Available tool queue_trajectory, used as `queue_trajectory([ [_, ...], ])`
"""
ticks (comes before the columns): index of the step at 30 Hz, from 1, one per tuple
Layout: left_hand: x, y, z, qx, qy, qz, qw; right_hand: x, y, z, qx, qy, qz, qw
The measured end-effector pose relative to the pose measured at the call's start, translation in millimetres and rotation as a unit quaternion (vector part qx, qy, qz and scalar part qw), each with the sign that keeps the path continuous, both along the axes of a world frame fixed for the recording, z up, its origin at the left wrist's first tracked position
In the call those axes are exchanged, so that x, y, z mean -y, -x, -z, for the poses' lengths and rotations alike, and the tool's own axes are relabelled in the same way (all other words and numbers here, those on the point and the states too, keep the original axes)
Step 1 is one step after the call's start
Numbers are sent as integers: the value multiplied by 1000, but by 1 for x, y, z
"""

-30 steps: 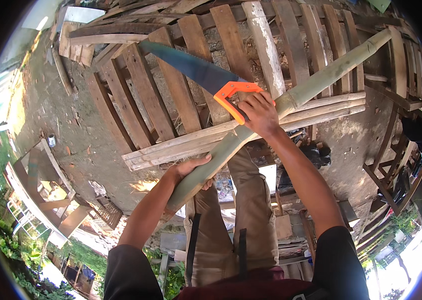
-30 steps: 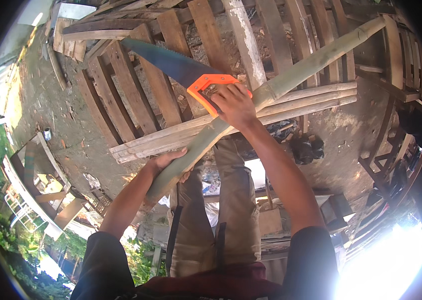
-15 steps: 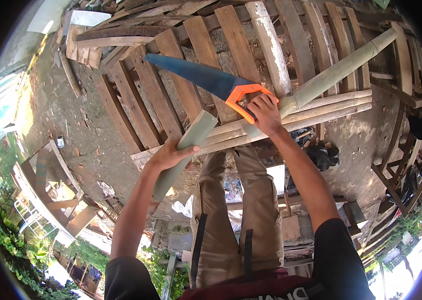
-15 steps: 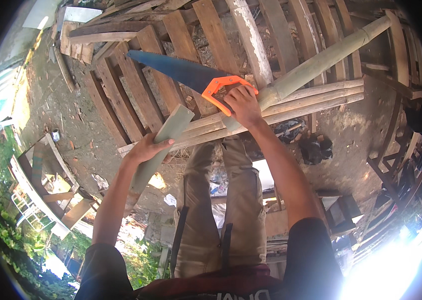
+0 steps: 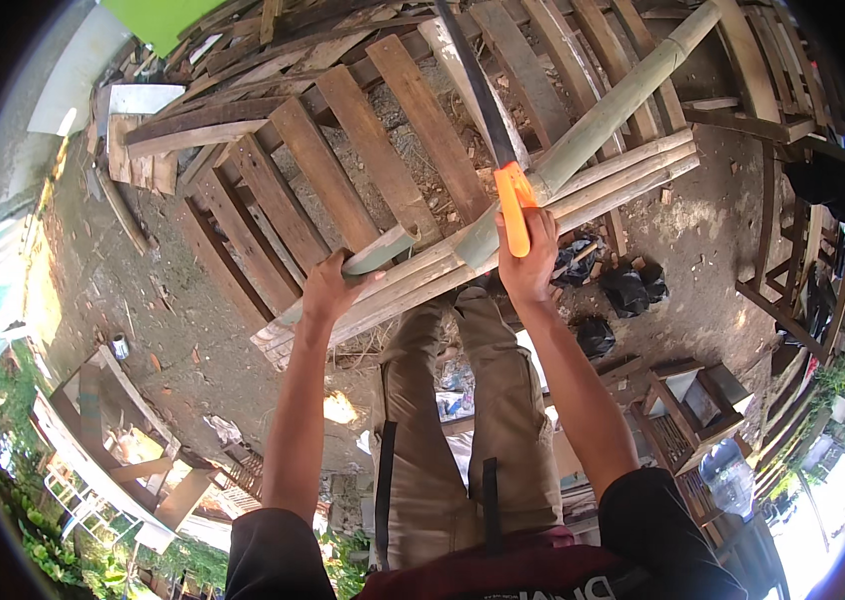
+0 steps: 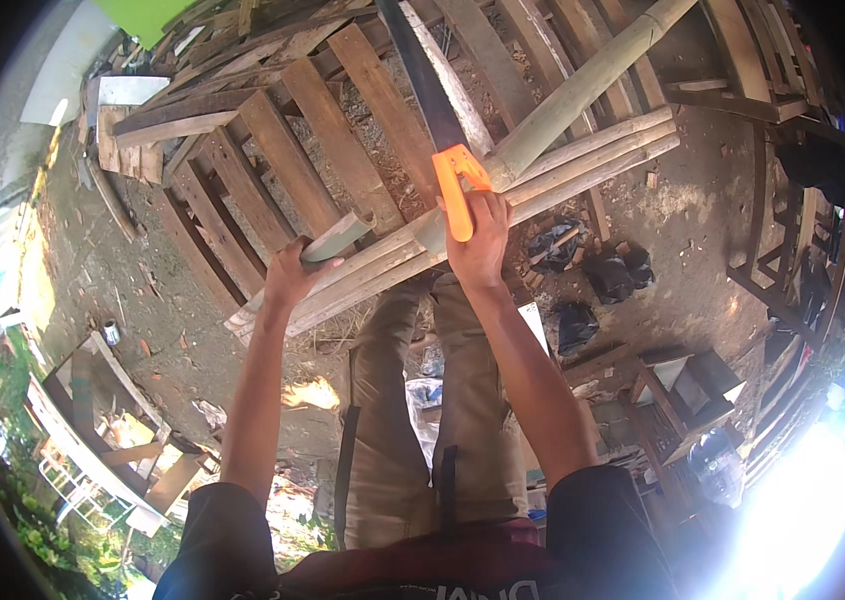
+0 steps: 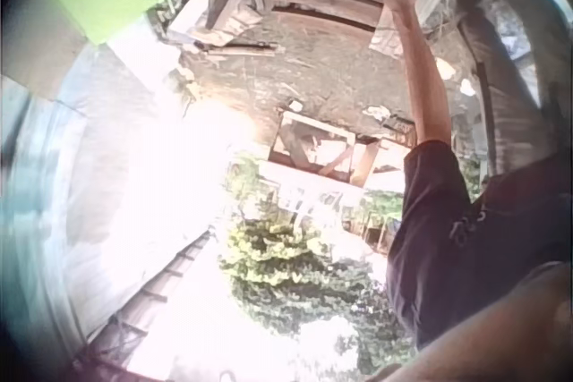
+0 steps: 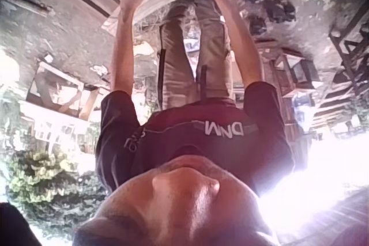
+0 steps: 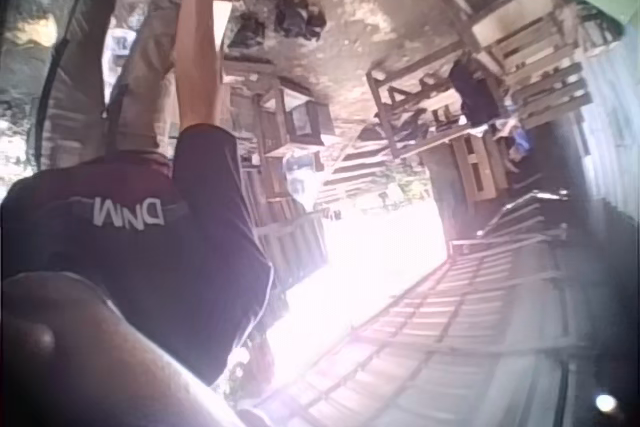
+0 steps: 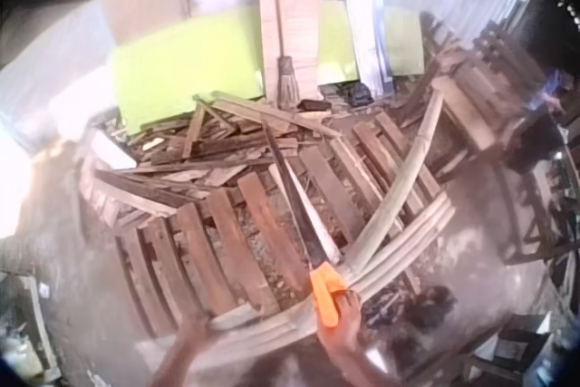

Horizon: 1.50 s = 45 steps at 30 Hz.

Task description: The person cuts a long bamboo pole into sections using a hand saw and then splits the sections with a knife. The person works while sitting on the ground in an outdoor area with wooden pallets and debris.

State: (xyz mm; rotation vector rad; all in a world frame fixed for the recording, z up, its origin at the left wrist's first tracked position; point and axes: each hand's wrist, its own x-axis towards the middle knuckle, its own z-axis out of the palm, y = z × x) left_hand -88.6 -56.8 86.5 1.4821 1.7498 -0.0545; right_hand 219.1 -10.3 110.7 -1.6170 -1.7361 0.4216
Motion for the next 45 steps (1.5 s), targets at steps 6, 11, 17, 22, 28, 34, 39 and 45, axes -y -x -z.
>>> queue_trajectory([
  [6,11,-28,5,68,-73,20,995,69,-21,-9,-66,84,248,963],
  [11,33,-35,38,-25,-219,-44,974,111,-55,-24,-75,127,306,940],
  [17,88,-12,59,-109,-212,-108,965,123,-70,11,2,125,289,949],
  [22,108,-23,57,-136,-226,-65,962,84,-86,54,5,42,228,973],
  [28,77,-126,68,31,-352,-73,933,60,-162,111,-92,-8,326,941],
  [34,27,-190,89,122,-412,19,903,92,-213,177,-35,7,368,929],
  [39,24,-179,91,164,-410,52,896,122,-246,339,56,80,319,943],
  [45,43,-185,89,188,-475,40,859,168,-244,518,262,94,217,936],
])
